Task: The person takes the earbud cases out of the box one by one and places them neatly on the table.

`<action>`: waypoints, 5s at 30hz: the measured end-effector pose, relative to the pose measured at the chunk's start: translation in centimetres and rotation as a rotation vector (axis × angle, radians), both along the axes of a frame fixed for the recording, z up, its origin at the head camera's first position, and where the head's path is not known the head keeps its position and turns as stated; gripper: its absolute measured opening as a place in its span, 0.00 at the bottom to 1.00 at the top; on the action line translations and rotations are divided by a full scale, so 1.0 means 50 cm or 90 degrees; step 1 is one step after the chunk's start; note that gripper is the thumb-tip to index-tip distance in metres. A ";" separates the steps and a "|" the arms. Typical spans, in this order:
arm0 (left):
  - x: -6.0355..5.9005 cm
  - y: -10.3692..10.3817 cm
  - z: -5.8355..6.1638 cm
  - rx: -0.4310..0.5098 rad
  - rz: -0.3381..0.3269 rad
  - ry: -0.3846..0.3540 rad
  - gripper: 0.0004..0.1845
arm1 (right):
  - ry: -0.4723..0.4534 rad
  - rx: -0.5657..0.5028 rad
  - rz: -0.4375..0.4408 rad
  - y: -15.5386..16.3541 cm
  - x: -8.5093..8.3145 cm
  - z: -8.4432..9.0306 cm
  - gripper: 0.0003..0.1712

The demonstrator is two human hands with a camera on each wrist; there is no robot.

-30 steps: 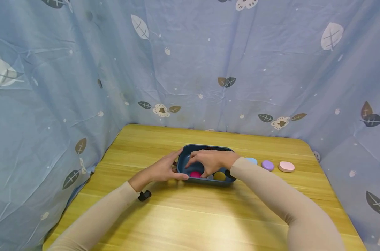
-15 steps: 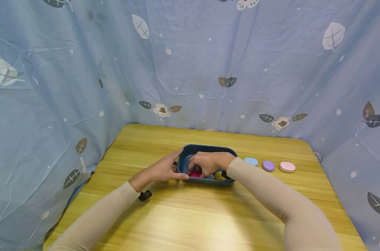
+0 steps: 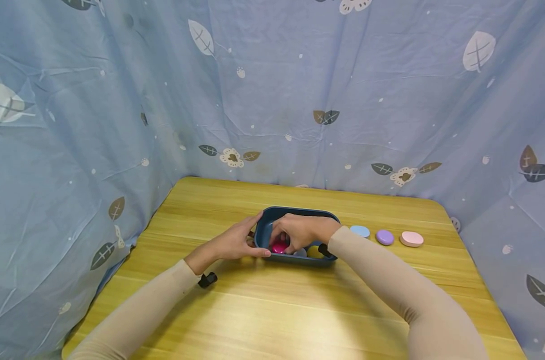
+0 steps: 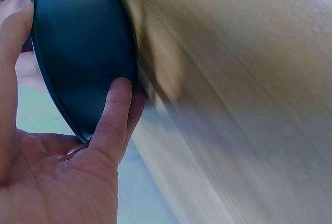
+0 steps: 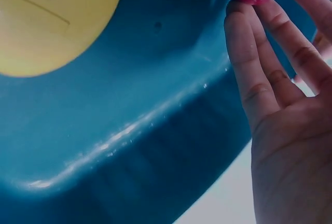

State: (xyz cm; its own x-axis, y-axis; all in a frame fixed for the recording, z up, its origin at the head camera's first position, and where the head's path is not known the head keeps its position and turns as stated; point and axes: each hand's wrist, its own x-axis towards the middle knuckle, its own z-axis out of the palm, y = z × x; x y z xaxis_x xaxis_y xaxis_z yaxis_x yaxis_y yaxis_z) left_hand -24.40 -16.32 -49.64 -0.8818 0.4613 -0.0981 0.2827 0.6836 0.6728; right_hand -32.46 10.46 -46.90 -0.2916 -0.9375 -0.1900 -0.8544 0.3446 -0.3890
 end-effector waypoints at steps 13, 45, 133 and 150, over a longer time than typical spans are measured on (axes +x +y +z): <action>-0.001 0.002 -0.002 0.018 0.000 0.001 0.72 | 0.010 -0.091 -0.075 0.047 0.008 0.052 0.25; 0.002 0.005 -0.005 -0.025 0.011 0.015 0.72 | 0.103 -0.205 -0.325 0.369 0.075 0.056 0.27; 0.006 0.006 0.005 -0.034 0.012 0.001 0.72 | 0.196 -0.164 -0.293 0.350 0.102 0.038 0.35; -0.001 0.007 0.002 -0.037 0.011 0.001 0.73 | 0.129 -0.086 -0.137 0.184 0.042 0.052 0.37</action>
State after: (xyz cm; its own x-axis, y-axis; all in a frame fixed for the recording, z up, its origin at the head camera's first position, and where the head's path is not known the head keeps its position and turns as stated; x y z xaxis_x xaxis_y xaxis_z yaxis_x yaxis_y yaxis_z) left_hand -24.43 -15.95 -49.53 -0.8896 0.4399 -0.1225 0.2722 0.7262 0.6313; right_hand -30.37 19.65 -44.32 -0.5054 -0.8628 0.0135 -0.8319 0.4831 -0.2730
